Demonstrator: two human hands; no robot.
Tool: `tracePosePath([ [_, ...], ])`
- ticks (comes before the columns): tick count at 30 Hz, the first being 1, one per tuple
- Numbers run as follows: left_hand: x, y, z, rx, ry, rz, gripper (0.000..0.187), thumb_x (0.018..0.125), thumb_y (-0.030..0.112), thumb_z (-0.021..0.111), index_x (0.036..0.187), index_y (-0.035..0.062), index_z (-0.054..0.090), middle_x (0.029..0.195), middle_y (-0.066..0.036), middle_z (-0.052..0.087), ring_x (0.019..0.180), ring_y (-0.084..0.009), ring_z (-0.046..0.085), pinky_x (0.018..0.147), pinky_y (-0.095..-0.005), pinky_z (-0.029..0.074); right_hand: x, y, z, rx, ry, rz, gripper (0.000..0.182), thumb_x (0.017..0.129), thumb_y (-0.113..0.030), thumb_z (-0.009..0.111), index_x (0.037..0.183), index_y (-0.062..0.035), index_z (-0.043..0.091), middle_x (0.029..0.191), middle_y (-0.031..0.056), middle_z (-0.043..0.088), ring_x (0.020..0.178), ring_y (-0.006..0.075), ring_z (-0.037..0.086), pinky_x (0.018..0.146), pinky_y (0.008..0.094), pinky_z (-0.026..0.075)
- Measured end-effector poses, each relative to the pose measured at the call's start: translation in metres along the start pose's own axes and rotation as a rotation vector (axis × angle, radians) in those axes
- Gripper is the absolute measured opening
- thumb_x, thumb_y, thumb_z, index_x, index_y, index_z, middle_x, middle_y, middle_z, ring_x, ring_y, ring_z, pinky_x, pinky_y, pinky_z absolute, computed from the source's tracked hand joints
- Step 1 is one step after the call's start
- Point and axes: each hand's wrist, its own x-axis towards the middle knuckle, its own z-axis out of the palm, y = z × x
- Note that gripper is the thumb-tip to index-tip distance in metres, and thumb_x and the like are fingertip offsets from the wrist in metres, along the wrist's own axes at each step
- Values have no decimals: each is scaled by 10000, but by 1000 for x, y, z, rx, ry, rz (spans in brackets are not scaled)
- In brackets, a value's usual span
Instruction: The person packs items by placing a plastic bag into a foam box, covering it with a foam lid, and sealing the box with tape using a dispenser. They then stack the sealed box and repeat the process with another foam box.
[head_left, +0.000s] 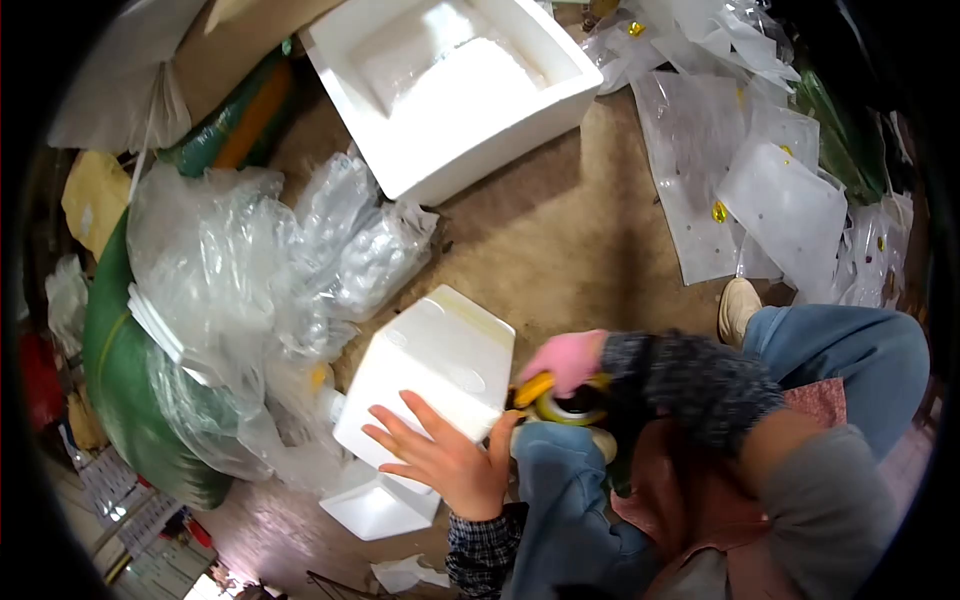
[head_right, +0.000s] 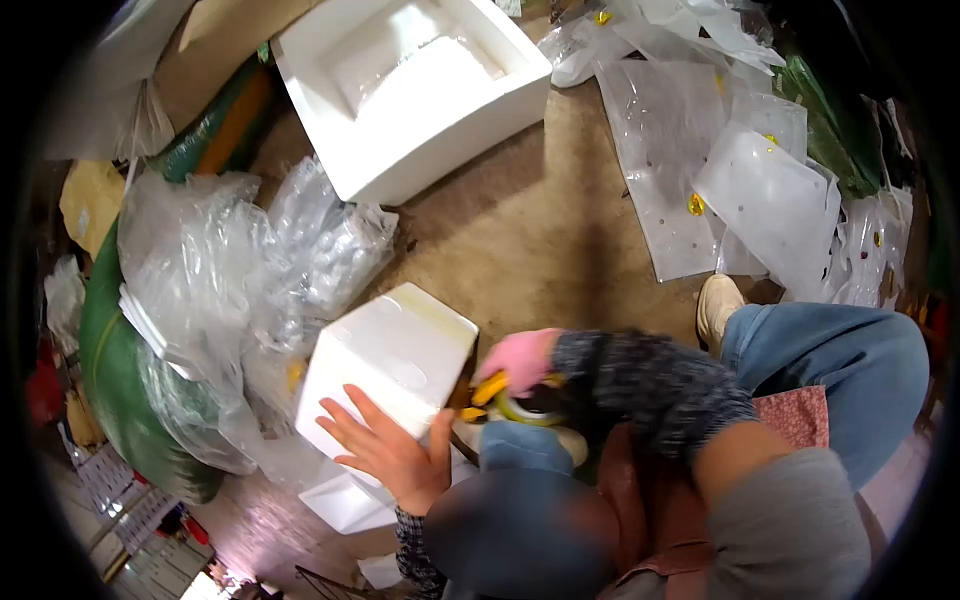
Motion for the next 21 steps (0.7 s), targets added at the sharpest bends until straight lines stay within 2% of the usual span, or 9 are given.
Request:
tracePosePath([
  [1,3,-8,-5,-1,22,12,1191,701,890,534,1541,73,319,1590,-326,161,1446,-589,134,1029,-797,205,-26,9,-10,94,-34,136,769,621,-65,670,1370,-223,597,1090,130,708,956,275,665,843,379,527],
  [3,8,-28,-13,-27,-54,124,1180,622,853,662,1511,125,398,1544,-308,248,1419,-549,213,1079,-770,146,-83,34,-33,508,97,-57,766,646,-45,716,1394,-81,556,1116,83,679,1020,159,623,906,318,504],
  [4,10,-38,-8,-96,46,168,1154,557,823,737,1470,171,468,1484,-279,325,1376,-492,271,1107,-748,96,-91,30,-44,602,212,-160,787,654,-33,722,1415,-50,520,1163,74,660,1039,141,605,920,304,498],
  [7,12,-47,-1,-154,125,208,1092,576,821,732,1432,178,514,1471,-257,340,1360,-472,285,1098,-752,108,-89,-17,-84,892,409,-280,854,682,-9,730,1480,-27,425,1291,66,607,1097,118,569,967,272,475],
  [12,17,-36,-9,-81,140,210,1015,623,714,784,1433,168,510,1555,-237,296,1415,-475,253,1085,-679,210,-8,-60,-152,410,335,-324,677,711,-9,720,1372,-76,589,1062,51,700,953,118,627,858,265,524],
  [14,15,-39,-3,-136,93,156,996,610,748,773,1427,240,516,1593,-238,254,1470,-503,173,1054,-794,107,13,-70,-157,338,270,-207,622,708,-12,723,1316,-118,651,996,53,725,868,115,649,765,267,552],
  [17,19,-34,1,-137,116,104,1005,605,715,795,1443,247,499,1602,-238,238,1474,-507,162,1051,-796,102,10,-81,-161,531,143,-147,609,731,-19,715,1325,-141,651,947,35,727,763,109,638,695,266,549],
  [20,19,-27,-1,-114,103,69,1046,595,694,803,1471,239,457,1607,-220,232,1481,-499,154,1050,-791,122,-23,-70,-143,251,118,-111,646,749,-11,675,1376,-146,606,953,51,716,761,98,625,704,261,541],
  [21,19,-27,-1,-91,100,57,1067,595,695,795,1481,219,439,1611,-204,229,1480,-492,163,1051,-781,138,-31,-36,-119,378,86,-277,690,733,-17,678,1403,-150,580,1004,47,709,791,94,622,719,257,534],
])
